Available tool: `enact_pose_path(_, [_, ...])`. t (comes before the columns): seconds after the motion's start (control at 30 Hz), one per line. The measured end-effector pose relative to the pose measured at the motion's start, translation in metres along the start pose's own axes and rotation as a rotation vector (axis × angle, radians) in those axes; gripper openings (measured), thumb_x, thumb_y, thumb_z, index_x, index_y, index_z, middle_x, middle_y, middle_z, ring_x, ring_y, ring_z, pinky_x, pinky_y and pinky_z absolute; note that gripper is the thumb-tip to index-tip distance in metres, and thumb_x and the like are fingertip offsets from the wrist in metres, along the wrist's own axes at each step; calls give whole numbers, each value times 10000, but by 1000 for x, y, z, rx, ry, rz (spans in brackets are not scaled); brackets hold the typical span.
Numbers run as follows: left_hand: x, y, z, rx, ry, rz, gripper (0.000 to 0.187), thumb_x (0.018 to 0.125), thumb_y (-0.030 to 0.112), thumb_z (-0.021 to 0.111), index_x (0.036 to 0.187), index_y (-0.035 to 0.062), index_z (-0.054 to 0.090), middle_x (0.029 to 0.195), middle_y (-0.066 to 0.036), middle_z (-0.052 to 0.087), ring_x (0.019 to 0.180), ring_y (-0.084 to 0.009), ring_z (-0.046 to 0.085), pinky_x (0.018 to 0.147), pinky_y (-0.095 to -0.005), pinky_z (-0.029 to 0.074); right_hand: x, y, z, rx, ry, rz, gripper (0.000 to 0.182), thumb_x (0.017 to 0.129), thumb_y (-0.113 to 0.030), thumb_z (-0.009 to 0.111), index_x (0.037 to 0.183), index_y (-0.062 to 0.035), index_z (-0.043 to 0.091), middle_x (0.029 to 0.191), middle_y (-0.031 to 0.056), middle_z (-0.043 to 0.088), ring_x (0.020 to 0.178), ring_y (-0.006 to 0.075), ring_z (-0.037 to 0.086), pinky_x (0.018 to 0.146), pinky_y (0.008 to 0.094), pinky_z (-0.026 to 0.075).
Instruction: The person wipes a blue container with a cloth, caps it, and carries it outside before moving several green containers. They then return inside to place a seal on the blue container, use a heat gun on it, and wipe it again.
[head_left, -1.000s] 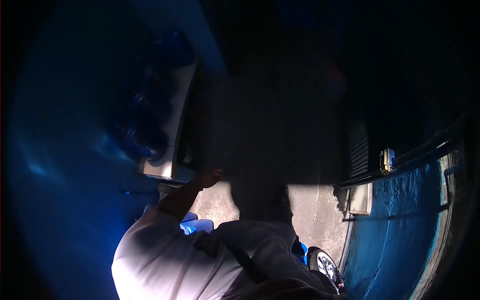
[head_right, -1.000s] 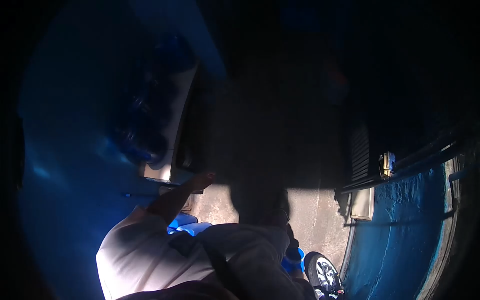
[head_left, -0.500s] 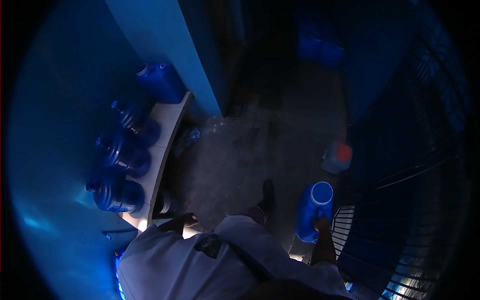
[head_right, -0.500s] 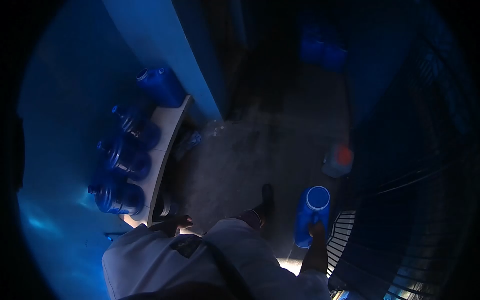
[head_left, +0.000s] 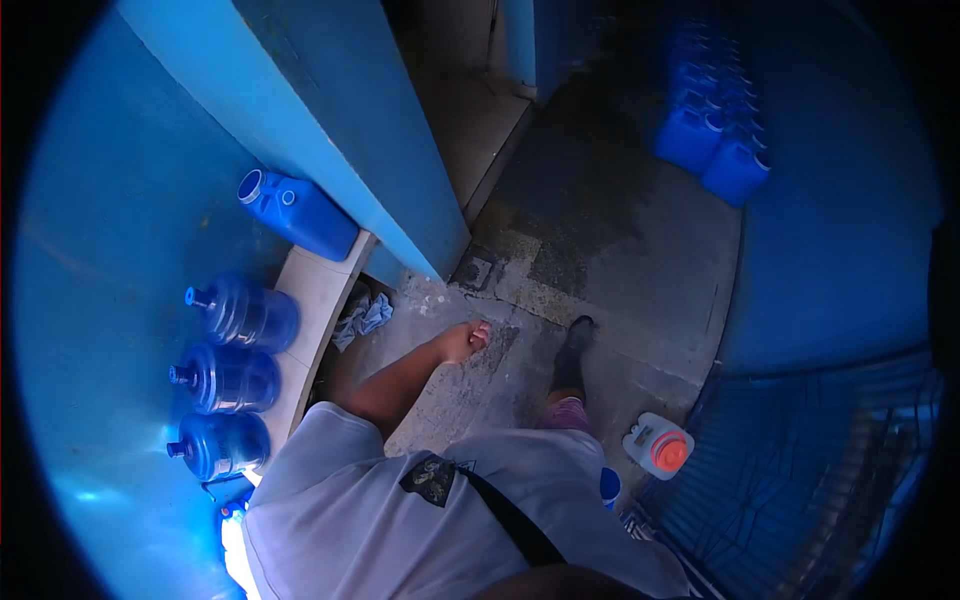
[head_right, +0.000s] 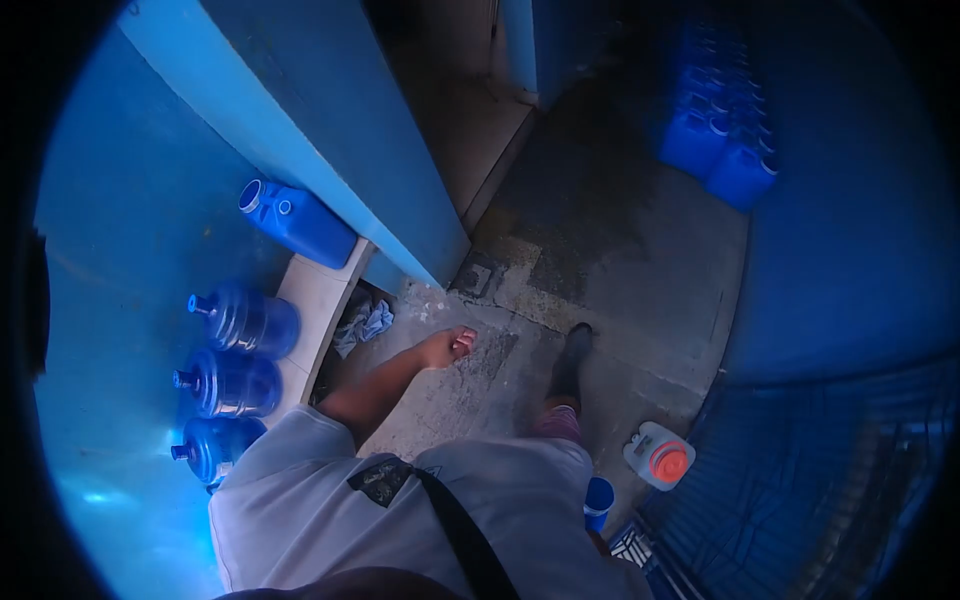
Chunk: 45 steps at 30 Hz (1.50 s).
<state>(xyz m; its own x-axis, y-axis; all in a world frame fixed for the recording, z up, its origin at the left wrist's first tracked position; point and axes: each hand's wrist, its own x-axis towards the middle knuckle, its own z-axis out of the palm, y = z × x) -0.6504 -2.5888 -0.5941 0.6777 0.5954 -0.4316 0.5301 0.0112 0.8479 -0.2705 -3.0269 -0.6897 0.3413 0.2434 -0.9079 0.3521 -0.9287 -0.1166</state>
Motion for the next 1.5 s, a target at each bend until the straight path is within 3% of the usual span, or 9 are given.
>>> enact_pose_path(0.37, [149, 28, -203, 344, 80, -587, 577, 835, 394, 681, 1276, 53, 534, 1135, -145, 656, 1055, -263, 627, 911, -369, 492, 155, -303, -330, -438, 85, -283, 521, 830, -407, 655, 1188, -30, 621, 1194, 218, 612, 1137, 308, 581, 955, 384, 465])
enact_pose_path(0.6, [351, 28, -295, 7, 318, -547, 536, 820, 376, 690, 1235, 57, 574, 1152, -172, 646, 1049, -306, 625, 919, -378, 481, 270, -581, -551, -822, 120, -254, 613, 829, -430, 616, 1191, 61, 553, 1291, 251, 534, 1239, 353, 493, 990, 385, 448])
enact_pose_path(0.8, [532, 78, -454, 51, 101, -536, 483, 840, 408, 656, 1176, 62, 617, 1102, -162, 655, 1060, -278, 610, 903, -381, 480, 308, -816, -657, -948, 307, -333, 677, 804, -374, 620, 1229, 130, 466, 1294, 309, 502, 1227, 398, 490, 1001, 423, 433])
enact_pose_path(1.03, [649, 157, -732, -173, 473, -259, 477, 877, 347, 643, 1230, 36, 568, 1069, -134, 653, 995, -256, 619, 858, -365, 495, 318, -1068, -708, -1104, 342, -381, 572, 836, -312, 606, 1274, 23, 456, 1292, 266, 524, 1215, 401, 504, 1016, 546, 389])
enact_pose_path(1.17, [706, 75, -895, -432, 580, -393, 469, 877, 329, 637, 1244, 47, 559, 1080, -141, 647, 983, -265, 619, 846, -370, 498, 380, -1205, -713, -1019, 219, -436, 610, 884, -351, 583, 1355, -29, 365, 1341, 230, 496, 1270, 386, 456, 1009, 642, 342])
enact_pose_path(1.2, [709, 13, -915, -296, 762, -66, 452, 878, 303, 630, 1248, 54, 554, 1091, -158, 640, 962, -276, 621, 833, -380, 498, 359, -1259, -707, -954, 182, -468, 618, 893, -357, 579, 1370, -45, 343, 1353, 219, 490, 1284, 383, 442, 999, 688, 318])
enact_pose_path(1.33, [612, 81, -978, -90, 744, -658, 478, 881, 298, 628, 1272, 40, 530, 1179, -169, 618, 1043, -289, 606, 906, -374, 477, 323, -1446, -673, -920, 46, -395, 614, 907, -386, 552, 1405, -108, 326, 1447, 146, 415, 1332, 374, 389, 948, 820, 182])
enact_pose_path(1.4, [570, 90, -979, -165, 783, -619, 475, 882, 298, 635, 1252, 25, 518, 1122, -174, 629, 1029, -287, 606, 876, -375, 483, 271, -1539, -657, -937, 80, -438, 634, 906, -384, 547, 1436, -141, 298, 1433, 146, 435, 1327, 374, 398, 941, 834, 157])
enact_pose_path(1.5, [526, 106, -980, -503, 798, -608, 492, 876, 309, 650, 1250, 22, 509, 1068, -187, 635, 997, -263, 614, 846, -360, 490, 246, -1648, -638, -830, 35, -780, 602, 888, -313, 596, 1371, -47, 354, 1295, 250, 533, 1218, 417, 499, 1030, 588, 347])
